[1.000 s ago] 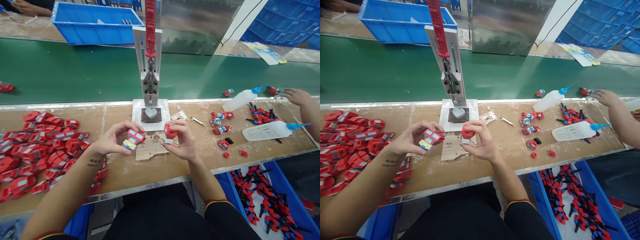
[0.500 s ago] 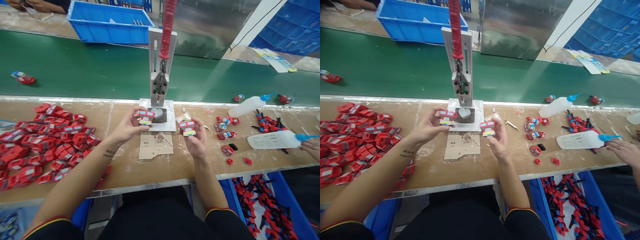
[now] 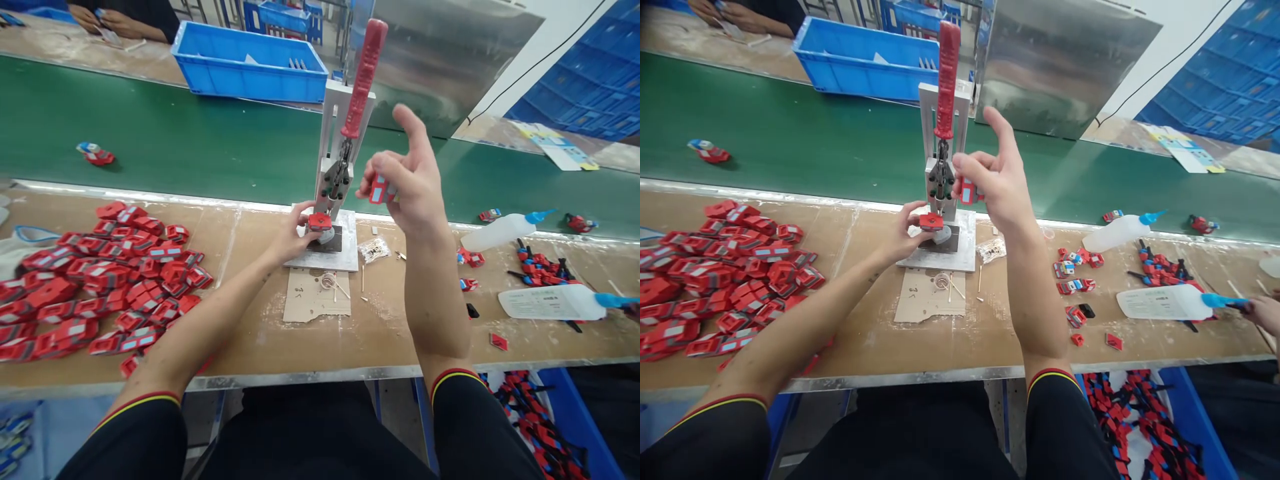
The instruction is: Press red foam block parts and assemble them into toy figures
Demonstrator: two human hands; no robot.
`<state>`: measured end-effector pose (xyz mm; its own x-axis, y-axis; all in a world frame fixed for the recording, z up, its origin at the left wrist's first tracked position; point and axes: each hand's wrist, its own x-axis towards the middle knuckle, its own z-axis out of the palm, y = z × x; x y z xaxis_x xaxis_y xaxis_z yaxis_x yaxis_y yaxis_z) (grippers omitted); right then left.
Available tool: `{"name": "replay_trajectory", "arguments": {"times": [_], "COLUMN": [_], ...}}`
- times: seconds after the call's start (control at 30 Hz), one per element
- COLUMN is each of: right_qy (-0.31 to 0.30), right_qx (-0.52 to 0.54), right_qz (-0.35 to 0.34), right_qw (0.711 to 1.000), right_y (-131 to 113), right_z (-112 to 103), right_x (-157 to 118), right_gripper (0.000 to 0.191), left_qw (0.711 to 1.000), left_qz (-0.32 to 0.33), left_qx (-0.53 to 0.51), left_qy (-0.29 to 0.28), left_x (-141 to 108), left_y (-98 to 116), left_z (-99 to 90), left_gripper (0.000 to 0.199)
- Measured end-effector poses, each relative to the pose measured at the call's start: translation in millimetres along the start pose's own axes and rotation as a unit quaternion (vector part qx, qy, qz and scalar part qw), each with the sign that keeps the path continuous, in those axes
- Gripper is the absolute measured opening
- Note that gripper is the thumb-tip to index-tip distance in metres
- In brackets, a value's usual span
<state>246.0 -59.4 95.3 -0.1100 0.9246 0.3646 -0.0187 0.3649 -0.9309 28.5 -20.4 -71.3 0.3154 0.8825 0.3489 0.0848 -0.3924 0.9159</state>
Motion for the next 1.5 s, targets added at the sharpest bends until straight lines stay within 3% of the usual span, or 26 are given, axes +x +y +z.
{"name": "replay_trajectory", "arguments": {"times": [0.07,0.17,0.3,0.47,0.57,0.73,0.87,1.0,1.1,1.27,1.5], "right_qy": [-0.046,-0.078,-0.068,-0.12,-0.126,-0.155,-0.193,-0.26,-0.247,-0.222,-0.199], "right_qx": [0.002,-0.005,0.002,-0.003,-0.011,-0.071,-0.131,-0.119,-0.087,-0.1,-0.083], "right_qz": [0.012,0.026,0.048,0.061,0.055,0.05,0.03,0.046,0.064,0.08,0.088], "right_qw": [0.999,0.997,0.997,0.991,0.99,0.984,0.972,0.957,0.963,0.967,0.972], "right_y": [-17.6,-33.9,-38.9,-38.1,-37.3,-23.6,-4.4,10.3,16.4,14.2,-2.4], "right_z": [8.1,16.2,18.2,20.0,26.3,32.1,22.7,9.9,8.9,24.5,30.8], "right_x": [14.5,21.5,22.8,27.3,12.3,-36.2,-59.1,-69.8,-75.1,-76.9,-74.0], "right_gripper": [0.094,0.085,0.074,0.063,0.057,0.05,0.051,0.054,0.045,0.018,0.017], "left_qw": [1.0,1.0,0.999,0.999,0.999,0.998,0.997,0.997,0.997,0.998,0.999], "left_qz": [0.006,-0.002,-0.027,-0.031,-0.037,-0.02,-0.027,-0.02,-0.018,-0.017,-0.003], "left_qx": [0.007,-0.002,-0.018,-0.011,-0.015,-0.045,-0.051,-0.047,-0.048,-0.032,-0.001], "left_qy": [-0.015,-0.03,-0.038,-0.034,-0.033,-0.045,-0.05,-0.052,-0.051,-0.049,-0.053], "left_x": [3.9,7.6,8.3,8.4,9.4,8.8,7.2,6.6,6.3,6.4,7.5], "left_y": [-2.1,-4.6,-11.6,-17.9,-17.4,-12.8,-8.7,-7.6,-8.7,-11.6,-11.7], "left_z": [5.3,10.9,13.2,14.7,16.9,18.0,17.0,17.4,18.4,19.9,19.9], "left_gripper": [0.049,0.045,0.045,0.045,0.046,0.044,0.042,0.042,0.041,0.045,0.046]}}
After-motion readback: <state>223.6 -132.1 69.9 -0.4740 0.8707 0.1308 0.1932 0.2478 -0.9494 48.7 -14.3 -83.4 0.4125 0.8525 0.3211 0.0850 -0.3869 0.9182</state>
